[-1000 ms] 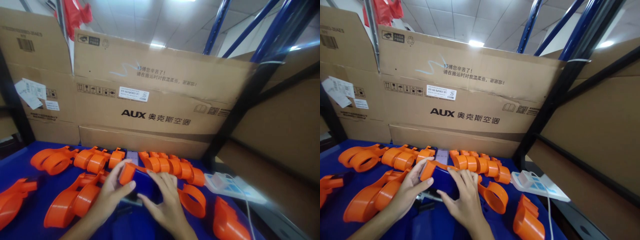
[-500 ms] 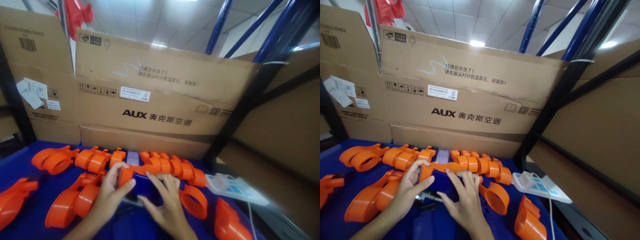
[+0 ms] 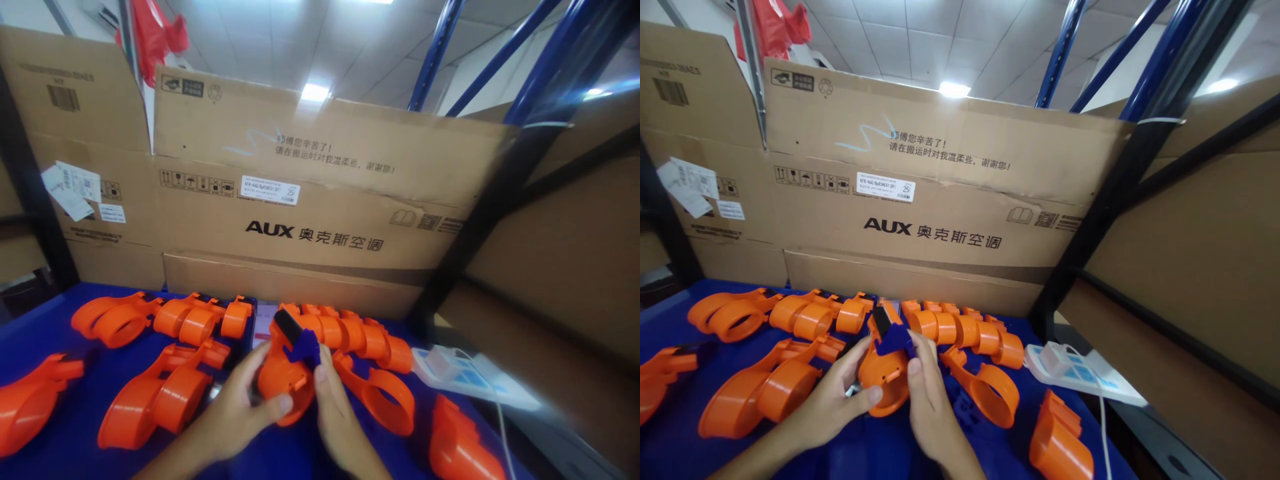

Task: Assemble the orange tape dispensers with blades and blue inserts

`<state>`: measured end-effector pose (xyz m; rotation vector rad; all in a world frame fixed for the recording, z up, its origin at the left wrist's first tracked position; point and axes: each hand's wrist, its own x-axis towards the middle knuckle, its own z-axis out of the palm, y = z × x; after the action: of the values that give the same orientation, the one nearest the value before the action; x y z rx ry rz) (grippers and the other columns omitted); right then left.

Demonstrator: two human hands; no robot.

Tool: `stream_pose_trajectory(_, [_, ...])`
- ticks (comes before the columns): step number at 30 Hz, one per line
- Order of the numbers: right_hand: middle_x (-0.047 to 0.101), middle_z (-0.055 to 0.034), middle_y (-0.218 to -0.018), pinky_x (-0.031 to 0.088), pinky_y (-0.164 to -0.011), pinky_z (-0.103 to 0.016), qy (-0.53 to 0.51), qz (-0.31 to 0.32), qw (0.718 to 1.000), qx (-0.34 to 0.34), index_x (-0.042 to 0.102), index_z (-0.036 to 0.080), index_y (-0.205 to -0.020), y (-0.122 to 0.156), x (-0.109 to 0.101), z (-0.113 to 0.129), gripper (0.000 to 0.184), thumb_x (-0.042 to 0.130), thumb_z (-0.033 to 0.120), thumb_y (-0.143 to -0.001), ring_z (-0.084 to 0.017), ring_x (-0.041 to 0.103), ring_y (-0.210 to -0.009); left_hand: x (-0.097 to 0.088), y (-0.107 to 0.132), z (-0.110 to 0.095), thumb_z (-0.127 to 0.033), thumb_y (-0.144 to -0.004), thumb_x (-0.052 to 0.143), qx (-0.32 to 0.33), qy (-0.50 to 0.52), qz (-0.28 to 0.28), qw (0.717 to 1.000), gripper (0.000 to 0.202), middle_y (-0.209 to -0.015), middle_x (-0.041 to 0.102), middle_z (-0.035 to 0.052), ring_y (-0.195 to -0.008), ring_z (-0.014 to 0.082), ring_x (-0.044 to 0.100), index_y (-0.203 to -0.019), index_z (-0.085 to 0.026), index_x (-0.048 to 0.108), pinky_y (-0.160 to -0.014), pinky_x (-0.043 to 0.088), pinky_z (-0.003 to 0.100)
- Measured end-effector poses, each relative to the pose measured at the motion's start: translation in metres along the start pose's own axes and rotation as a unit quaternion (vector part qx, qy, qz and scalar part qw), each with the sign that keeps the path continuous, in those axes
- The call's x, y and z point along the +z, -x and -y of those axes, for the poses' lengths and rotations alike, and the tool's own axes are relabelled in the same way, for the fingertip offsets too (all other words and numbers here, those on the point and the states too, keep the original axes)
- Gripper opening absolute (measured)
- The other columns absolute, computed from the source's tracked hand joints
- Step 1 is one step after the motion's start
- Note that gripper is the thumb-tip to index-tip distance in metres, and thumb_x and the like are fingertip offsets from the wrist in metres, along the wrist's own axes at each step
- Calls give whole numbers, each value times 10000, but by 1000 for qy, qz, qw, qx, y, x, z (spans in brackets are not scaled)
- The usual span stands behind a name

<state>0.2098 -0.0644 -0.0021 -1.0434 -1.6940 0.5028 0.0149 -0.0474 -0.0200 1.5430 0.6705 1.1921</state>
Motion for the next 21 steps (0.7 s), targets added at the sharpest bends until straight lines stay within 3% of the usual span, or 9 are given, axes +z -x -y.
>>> stream_pose_trajectory(3, [404, -66, -1557, 318, -1187, -525, 47, 59, 997, -7, 476, 318, -1479, -1, 2, 7, 475, 336, 468, -1051, -295, 339, -1462, 3, -3, -2, -390, -909, 656, -8, -15, -50, 999, 560, -1502, 538, 101, -1425, 326, 428, -1435, -259, 515, -1191, 318, 544])
stream_pose_trajectory(5, [422, -70, -1531, 312, -1181, -539, 55, 98, 993, -33, 513, 331, -1452, -2, 1, 12, 460, 367, 478, -1042, -308, 367, -1437, 5, -2, -9, -391, -903, 662, -2, -25, -69, 997, 539, -1490, 552, 91, -1415, 324, 441, -1412, -264, 542, -1195, 314, 532])
stream_pose_trajectory(7, [490, -82, -1457, 353, -1156, -523, 40, 110, 992, -56, 537, 326, -1430, -3, 1, 14, 462, 337, 488, -1046, -303, 437, -1376, 8, 1, -21, -379, -922, 639, -2, -37, -44, 998, 494, -1479, 563, 78, -1423, 318, 429, -1398, -273, 560, -1217, 270, 525])
stream_pose_trajectory(9, [534, -88, -1402, 401, -1121, -499, 17, 87, 994, -60, 551, 312, -1411, -5, 1, 13, 470, 285, 474, -1059, -291, 491, -1316, 13, 6, -33, -373, -948, 605, -11, -31, 33, 999, 464, -1465, 572, 81, -1389, 323, 471, -1401, -284, 555, -1199, 303, 539])
stream_pose_trajectory(12, [587, -92, -1348, 444, -1081, -481, -12, 19, 999, -40, 592, 291, -1354, -7, 4, 10, 451, 289, 451, -1062, -291, 544, -1254, 26, 13, -46, -332, -827, 771, 36, 22, 105, 994, 857, -1540, 469, 115, -1392, 358, 457, -1549, -302, 311, -1167, 361, 538])
stream_pose_trajectory(14, [647, -101, -1266, 469, -1054, -487, -31, -24, 999, -29, 623, 268, -1309, -8, 5, 8, 449, 310, 466, -1054, -305, 583, -1201, 35, 16, -49, -267, -719, 864, 58, 35, 89, 994, 1181, -1568, 405, 141, -1415, 372, 420, -1595, -315, 73, -1165, 358, 550])
stream_pose_trajectory(16, [688, -110, -1195, 492, -1028, -489, -48, -32, 998, -21, 639, 247, -1279, -9, 5, 8, 452, 327, 477, -1046, -313, 613, -1152, 40, 19, -51, -231, -688, 881, 55, 18, 50, 997, 1277, -1571, 387, 154, -1416, 373, 417, -1588, -325, -21, -1163, 350, 571])
stream_pose_trajectory(19, [692, -105, -1199, 482, -1043, -476, -44, -6, 999, -24, 659, 246, -1241, -9, 3, 11, 425, 369, 479, -1036, -302, 616, -1146, 36, 27, -58, -253, -733, 848, 48, -6, 20, 999, 1092, -1552, 422, 146, -1399, 374, 440, -1563, -323, 141, -1154, 358, 577])
stream_pose_trajectory(21, [687, -91, -1199, 477, -1044, -464, -30, 4, 999, -35, 689, 257, -1189, -8, 2, 14, 419, 377, 488, -1033, -291, 615, -1140, 22, 34, -66, -290, -793, 793, 47, -24, -7, 999, 882, -1529, 468, 123, -1379, 369, 468, -1516, -323, 289, -1128, 401, 559])
